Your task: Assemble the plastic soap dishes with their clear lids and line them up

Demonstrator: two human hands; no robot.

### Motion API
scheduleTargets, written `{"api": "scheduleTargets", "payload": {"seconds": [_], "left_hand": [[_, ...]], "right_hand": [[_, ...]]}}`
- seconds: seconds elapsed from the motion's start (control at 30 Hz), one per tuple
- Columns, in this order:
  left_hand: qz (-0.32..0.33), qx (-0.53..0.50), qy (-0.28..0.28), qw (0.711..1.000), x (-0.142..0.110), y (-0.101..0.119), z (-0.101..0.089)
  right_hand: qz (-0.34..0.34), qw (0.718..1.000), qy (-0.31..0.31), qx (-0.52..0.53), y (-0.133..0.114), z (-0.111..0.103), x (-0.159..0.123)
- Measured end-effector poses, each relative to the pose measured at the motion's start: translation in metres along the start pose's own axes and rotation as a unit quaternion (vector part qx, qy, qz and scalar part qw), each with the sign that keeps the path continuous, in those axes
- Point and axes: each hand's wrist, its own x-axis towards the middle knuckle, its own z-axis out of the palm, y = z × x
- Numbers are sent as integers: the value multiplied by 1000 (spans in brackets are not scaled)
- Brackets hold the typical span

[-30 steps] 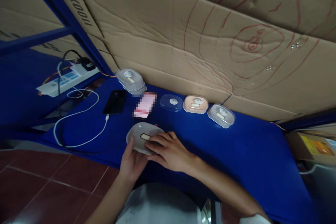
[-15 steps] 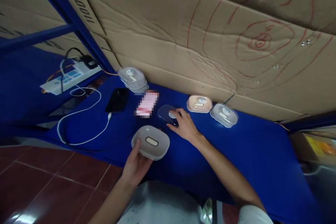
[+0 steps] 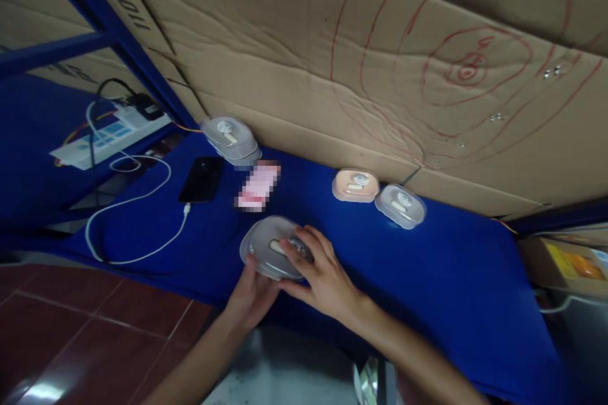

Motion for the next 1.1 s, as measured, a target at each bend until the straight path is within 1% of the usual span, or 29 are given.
{"api": "scheduleTargets", "payload": {"seconds": [0.2,0.33,0.47,0.63,0.73,0.9,0.97,1.03,1.1], "left_hand": [[8,8,29,1000,-2,-3,3],[5,24,42,999,-2,0,6],[-4,12,40,999,-3,1,12],[-4,-25,56,998,-4,-2,26],[-9,-37,37,999,-3,-1,30],[4,-5,0,1000,-3,-2,29],[19,8,-26,999,-4,-4,27],[50,29,-60,997,-6,-8,24],[75,65,-113,989,-9,-13,18]], "right_hand": [[7,998,-17,60,6,7,-5],[4,999,-11,43,6,10,-5],[-4,1000,2,12,6,13,-6],[5,999,-4,54,9,16,-9],[5,998,2,68,13,13,-9],[-29,998,-6,56,14,0,-6],[-45,998,-2,43,14,-4,-4],[-66,997,14,33,14,-8,-4],[-87,995,37,40,13,-11,-6]]}}
